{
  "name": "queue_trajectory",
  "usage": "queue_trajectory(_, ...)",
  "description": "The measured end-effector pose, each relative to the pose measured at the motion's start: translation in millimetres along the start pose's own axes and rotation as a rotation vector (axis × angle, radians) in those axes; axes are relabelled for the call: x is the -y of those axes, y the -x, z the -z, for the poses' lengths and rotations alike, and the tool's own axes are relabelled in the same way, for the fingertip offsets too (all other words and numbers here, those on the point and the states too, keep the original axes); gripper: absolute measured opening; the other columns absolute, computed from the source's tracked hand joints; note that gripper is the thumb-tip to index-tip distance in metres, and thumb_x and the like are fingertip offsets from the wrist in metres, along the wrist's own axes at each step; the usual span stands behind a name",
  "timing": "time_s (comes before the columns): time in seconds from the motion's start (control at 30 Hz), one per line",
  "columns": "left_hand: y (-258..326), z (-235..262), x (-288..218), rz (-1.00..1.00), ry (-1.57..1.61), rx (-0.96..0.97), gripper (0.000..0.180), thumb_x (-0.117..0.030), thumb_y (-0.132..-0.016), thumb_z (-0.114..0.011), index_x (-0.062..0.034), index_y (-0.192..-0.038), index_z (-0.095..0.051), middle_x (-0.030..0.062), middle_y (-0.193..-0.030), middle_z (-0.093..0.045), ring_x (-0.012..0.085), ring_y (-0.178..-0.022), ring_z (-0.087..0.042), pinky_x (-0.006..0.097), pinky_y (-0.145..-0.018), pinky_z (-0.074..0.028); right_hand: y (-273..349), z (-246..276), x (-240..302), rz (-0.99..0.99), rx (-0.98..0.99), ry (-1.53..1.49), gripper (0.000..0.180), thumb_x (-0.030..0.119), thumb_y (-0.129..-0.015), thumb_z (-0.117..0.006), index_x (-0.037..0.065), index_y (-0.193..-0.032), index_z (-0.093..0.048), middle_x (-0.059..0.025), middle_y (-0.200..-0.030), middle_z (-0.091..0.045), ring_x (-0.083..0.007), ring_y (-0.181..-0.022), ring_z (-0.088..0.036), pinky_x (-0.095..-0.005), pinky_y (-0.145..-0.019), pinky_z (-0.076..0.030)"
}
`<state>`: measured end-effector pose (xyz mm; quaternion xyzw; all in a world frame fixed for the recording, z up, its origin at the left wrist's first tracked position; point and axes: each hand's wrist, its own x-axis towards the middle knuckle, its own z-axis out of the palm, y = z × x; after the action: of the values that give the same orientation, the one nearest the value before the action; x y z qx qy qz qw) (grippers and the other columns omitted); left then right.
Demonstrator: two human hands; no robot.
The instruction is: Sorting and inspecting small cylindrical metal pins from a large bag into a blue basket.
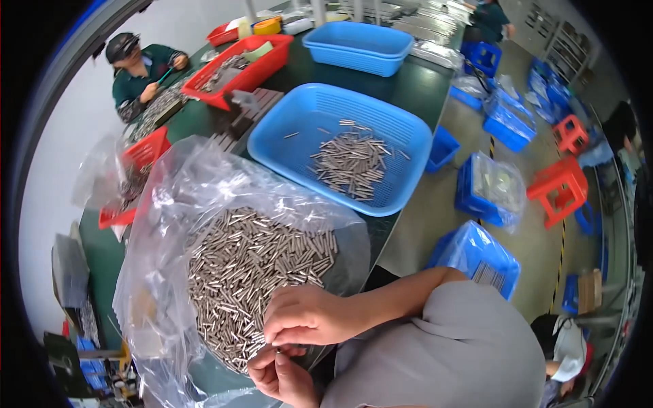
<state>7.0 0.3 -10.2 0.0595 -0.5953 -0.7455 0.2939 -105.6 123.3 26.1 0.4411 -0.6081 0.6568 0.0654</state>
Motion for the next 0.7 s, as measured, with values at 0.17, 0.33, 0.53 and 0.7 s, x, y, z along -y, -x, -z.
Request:
queue_trajectory(0.17,3,5,9,-0.001,-0.047,0.016,0.023,-0.021,-0.089,-0.066,-0.0035,-0.088,-0.051,0.0063,-0.071,-0.056,0.0127,-0.060,-0.050,0.023,-0.053,-0.041,18,-3,2,-0.084,0.040,-0.033,0.008,0.007,-0.079,-0.067,0.008,-0.085,-0.061,-0.0035,-0.079,-0.061,-0.0238,-0.076,-0.058,-0.0360,-0.065,-0.047)
queue_trajectory(0.33,2,6,8,-0.029,0.030,0.048,0.022,-0.021,-0.089,-0.065,-0.0035,-0.088,-0.051,0.0063,-0.070,-0.055,0.0125,-0.059,-0.048,0.023,-0.052,-0.040,14,1,7,-0.086,0.036,-0.071,0.007,0.008,-0.079,-0.067,0.007,-0.083,-0.061,-0.0034,-0.078,-0.061,-0.0235,-0.077,-0.059,-0.0353,-0.065,-0.047)
queue_trajectory(0.53,1,7,8,-0.034,0.013,0.032,0.021,-0.020,-0.089,-0.064,-0.0034,-0.088,-0.051,0.0073,-0.071,-0.056,0.0128,-0.059,-0.048,0.023,-0.052,-0.041,16,2,2,-0.023,0.054,-0.037,0.007,0.009,-0.082,-0.066,0.007,-0.087,-0.062,-0.0031,-0.079,-0.062,-0.0226,-0.077,-0.059,-0.0342,-0.065,-0.047)
queue_trajectory(0.7,2,5,9,-0.051,-0.005,0.053,0.022,-0.020,-0.089,-0.065,-0.0027,-0.088,-0.051,0.0085,-0.072,-0.057,0.0134,-0.058,-0.051,0.023,-0.052,-0.042,18,5,1,-0.011,0.084,-0.051,0.007,0.008,-0.080,-0.068,0.007,-0.085,-0.062,-0.0029,-0.081,-0.062,-0.0224,-0.077,-0.059,-0.0344,-0.066,-0.047)
